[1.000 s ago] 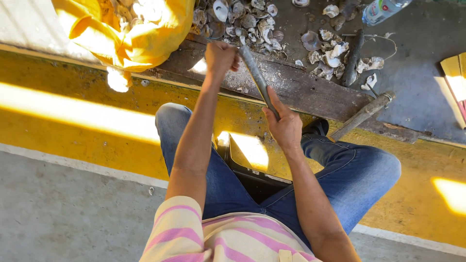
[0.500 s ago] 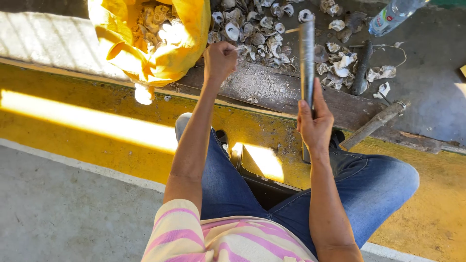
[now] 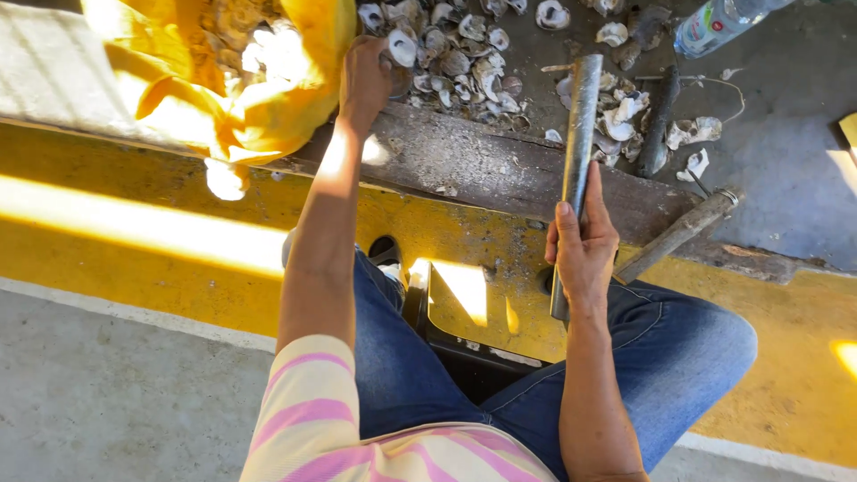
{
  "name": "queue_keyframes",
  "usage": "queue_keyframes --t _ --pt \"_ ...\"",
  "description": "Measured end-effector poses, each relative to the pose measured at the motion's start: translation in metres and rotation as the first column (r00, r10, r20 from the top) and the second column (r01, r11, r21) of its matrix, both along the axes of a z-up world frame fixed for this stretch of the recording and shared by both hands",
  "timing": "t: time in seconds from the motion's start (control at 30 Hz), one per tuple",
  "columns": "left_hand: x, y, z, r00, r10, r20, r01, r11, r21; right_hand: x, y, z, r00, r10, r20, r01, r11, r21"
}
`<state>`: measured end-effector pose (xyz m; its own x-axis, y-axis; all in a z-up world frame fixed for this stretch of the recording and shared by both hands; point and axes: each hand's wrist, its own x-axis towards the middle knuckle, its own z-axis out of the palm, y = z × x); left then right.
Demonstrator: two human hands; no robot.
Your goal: Using a metal rod and hammer to process oyster shells on a workbench.
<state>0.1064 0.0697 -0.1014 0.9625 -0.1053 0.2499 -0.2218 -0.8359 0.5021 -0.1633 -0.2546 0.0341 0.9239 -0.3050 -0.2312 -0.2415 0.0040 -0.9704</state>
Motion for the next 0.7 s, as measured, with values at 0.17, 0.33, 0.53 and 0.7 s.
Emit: queue_keyframes --t 0.17,0.33,0.53,0.7 --pt "0.016 -0.062 -0.048 0.972 0.018 -0.235 -0.002 0.998 0.068 0.005 -0.006 -0.007 0.999 -0.020 -0.051 0.022 0.999 0.043" --pt "0.039 -0.101 -0.117 0.985 -0.096 -0.144 0.122 0.976 0.183 0.008 -0.011 -0.011 0.996 -0.074 -0.057 0.078 0.995 0.062" --pt "0.038 -0.107 -0.123 0.968 0.036 -0.247 0.016 0.979 0.205 0.004 -0.012 -0.028 0.996 -0.057 -0.070 0.065 0.992 0.111" --pt "0.033 -0.097 -0.106 0.961 0.094 -0.260 -0.037 0.976 0.217 0.004 -0.005 -0.029 0.998 -0.018 -0.067 0.027 0.992 0.122"
